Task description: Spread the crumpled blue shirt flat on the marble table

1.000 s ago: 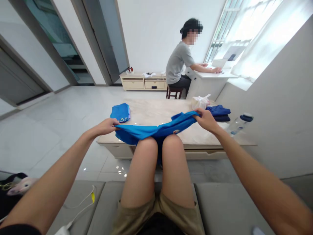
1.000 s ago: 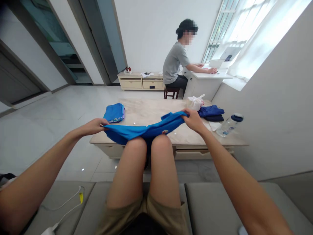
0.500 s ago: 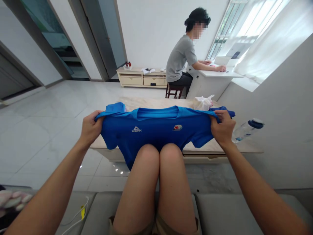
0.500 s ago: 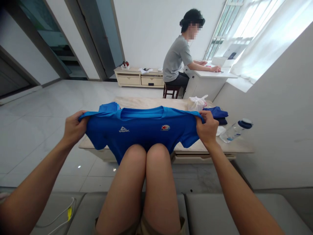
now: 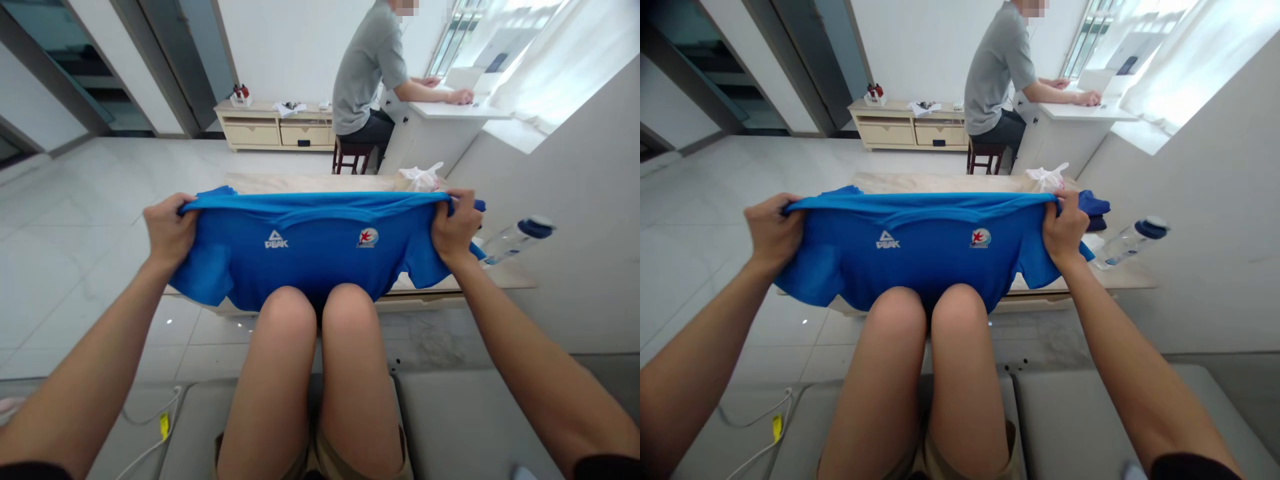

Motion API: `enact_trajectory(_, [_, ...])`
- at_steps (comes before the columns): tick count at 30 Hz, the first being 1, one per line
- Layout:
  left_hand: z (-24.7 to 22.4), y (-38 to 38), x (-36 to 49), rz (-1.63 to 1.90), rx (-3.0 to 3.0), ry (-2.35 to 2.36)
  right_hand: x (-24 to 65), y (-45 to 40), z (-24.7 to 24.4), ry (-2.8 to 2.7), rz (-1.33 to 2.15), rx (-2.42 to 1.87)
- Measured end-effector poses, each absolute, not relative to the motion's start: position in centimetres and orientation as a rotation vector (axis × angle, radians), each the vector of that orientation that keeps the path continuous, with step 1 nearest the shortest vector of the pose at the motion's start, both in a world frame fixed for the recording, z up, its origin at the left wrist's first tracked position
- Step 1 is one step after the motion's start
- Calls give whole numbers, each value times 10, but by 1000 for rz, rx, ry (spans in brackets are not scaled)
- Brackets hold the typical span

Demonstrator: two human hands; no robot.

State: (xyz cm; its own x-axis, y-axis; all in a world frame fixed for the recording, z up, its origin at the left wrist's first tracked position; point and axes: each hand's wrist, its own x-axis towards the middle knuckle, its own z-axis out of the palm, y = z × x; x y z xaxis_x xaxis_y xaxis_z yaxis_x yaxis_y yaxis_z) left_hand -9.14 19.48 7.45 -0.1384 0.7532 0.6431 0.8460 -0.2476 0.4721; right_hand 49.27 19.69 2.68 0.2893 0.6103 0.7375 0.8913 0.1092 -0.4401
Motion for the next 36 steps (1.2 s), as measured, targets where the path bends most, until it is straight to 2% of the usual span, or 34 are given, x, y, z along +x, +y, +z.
enact_trajectory(4, [50, 286, -70, -1215, -2024, -2120, 469, 279, 1, -1557, -159, -1788])
enact_trajectory(8, [-13, 323, -50, -871, -2023, -2422, 442, 310, -52, -1747, 37, -1982])
enact_trajectory(14, [-106, 239, 2, -807, -2430, -2076, 390, 258, -114, -2117, 17, -1779])
enact_trajectory(18, [-149, 173, 17, -679, -2501, -2138, 360, 196, -154, -2187, 148, -1766])
enact_trajectory(21, [-159, 152, 11, -577, -2493, -2147, 355, 165, -172, -2158, 148, -1833])
enact_trajectory(25, [-143, 153, 5, -370, -2550, -2110, 362, 156, -167, -2201, 122, -1908])
enact_trajectory(29, [-130, 169, 9, -223, -2684, -1987, 364, 174, -150, -2310, 119, -1870])
enact_trajectory(36, [-142, 230, 13, -251, -2727, -1900, 351, 234, -151, -2317, 149, -1819])
